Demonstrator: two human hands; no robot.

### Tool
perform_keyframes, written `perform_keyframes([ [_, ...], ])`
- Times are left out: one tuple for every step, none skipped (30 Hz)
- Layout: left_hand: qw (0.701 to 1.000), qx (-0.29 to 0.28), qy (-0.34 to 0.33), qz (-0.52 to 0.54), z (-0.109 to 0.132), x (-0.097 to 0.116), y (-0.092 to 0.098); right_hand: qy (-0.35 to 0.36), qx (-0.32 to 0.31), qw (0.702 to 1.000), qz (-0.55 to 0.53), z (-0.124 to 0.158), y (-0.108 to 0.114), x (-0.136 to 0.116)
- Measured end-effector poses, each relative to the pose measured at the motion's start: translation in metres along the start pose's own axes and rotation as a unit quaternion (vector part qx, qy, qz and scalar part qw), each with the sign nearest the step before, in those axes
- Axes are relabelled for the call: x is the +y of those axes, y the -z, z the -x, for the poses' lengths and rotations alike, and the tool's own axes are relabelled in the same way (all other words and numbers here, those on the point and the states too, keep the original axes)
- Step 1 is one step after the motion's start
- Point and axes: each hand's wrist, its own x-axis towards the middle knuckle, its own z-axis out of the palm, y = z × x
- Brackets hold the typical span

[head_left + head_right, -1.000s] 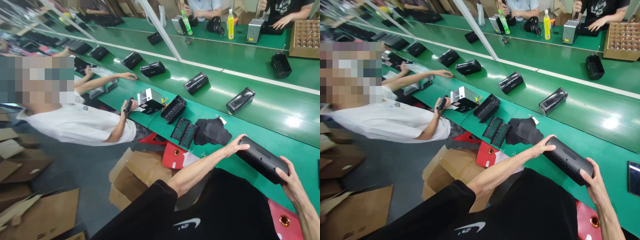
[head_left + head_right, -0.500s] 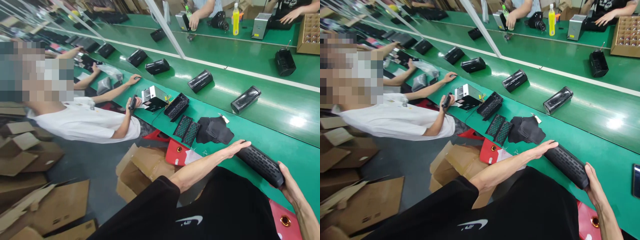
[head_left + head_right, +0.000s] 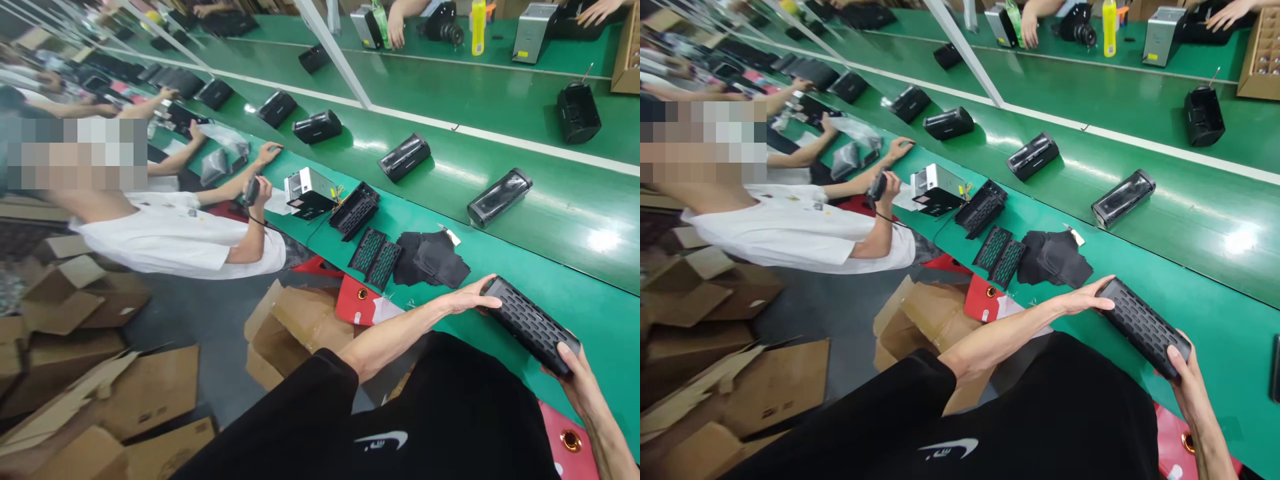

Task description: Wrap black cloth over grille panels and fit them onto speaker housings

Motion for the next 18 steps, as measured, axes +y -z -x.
perform_keyframes([
  [1.000,-0.009,-0.013,0.000,0.001,0.001,0.001,0.003,0.000,1.000,0.004,-0.002,0.002,0.001],
  [1.000,-0.014,-0.026,-0.002,0.002,0.001,0.002,0.008,0.000,1.000,0.010,-0.003,0.004,0.003],
  [0.999,-0.017,-0.039,-0.005,0.002,0.002,0.003,0.014,0.001,1.000,0.018,-0.005,0.006,0.005],
  [0.999,-0.020,-0.048,-0.012,0.002,0.002,0.004,0.019,0.002,0.999,0.026,-0.006,0.007,0.006],
  [0.998,-0.020,-0.053,-0.021,0.000,0.003,0.005,0.022,0.003,0.999,0.030,-0.007,0.007,0.008],
  [0.998,-0.015,-0.053,-0.033,-0.002,0.003,0.006,0.021,0.006,0.999,0.030,-0.009,0.005,0.008],
  [0.998,-0.004,-0.049,-0.042,-0.006,0.003,0.006,0.020,0.013,0.999,0.025,-0.011,0.004,0.008],
  [0.998,0.010,-0.042,-0.042,-0.011,0.004,0.007,0.019,0.020,1.000,0.015,-0.013,0.001,0.005],
  [0.999,0.025,-0.038,-0.030,-0.016,0.004,0.006,0.019,0.026,0.999,0.001,-0.017,-0.001,0.001],
  [0.998,0.041,-0.041,-0.008,-0.021,0.005,0.005,0.022,0.031,0.999,-0.012,-0.023,-0.003,-0.006],
  [0.997,0.061,-0.053,0.015,-0.026,0.005,0.003,0.029,0.030,0.999,-0.022,-0.030,-0.004,-0.016],
  [0.993,0.085,-0.069,0.031,-0.029,0.005,0.001,0.039,0.024,0.999,-0.029,-0.040,-0.003,-0.029],
  [0.989,0.113,-0.086,0.035,-0.031,0.004,-0.001,0.049,0.018,0.998,-0.035,-0.052,0.001,-0.044],
  [0.985,0.140,-0.099,0.024,-0.031,0.003,-0.003,0.061,0.016,0.997,-0.041,-0.066,0.006,-0.061],
  [0.981,0.165,-0.105,0.004,-0.028,0.000,-0.003,0.074,0.021,0.996,-0.044,-0.082,0.012,-0.079],
  [0.977,0.187,-0.104,-0.016,-0.024,-0.004,-0.003,0.086,0.037,0.995,-0.045,-0.099,0.019,-0.097],
  [0.973,0.205,-0.099,-0.033,-0.019,-0.008,-0.002,0.114,0.039,0.993,-0.015,-0.117,0.025,-0.113],
  [0.968,0.227,-0.092,-0.049,-0.012,-0.013,0.001,0.158,0.038,0.986,0.041,-0.134,0.028,-0.127],
])
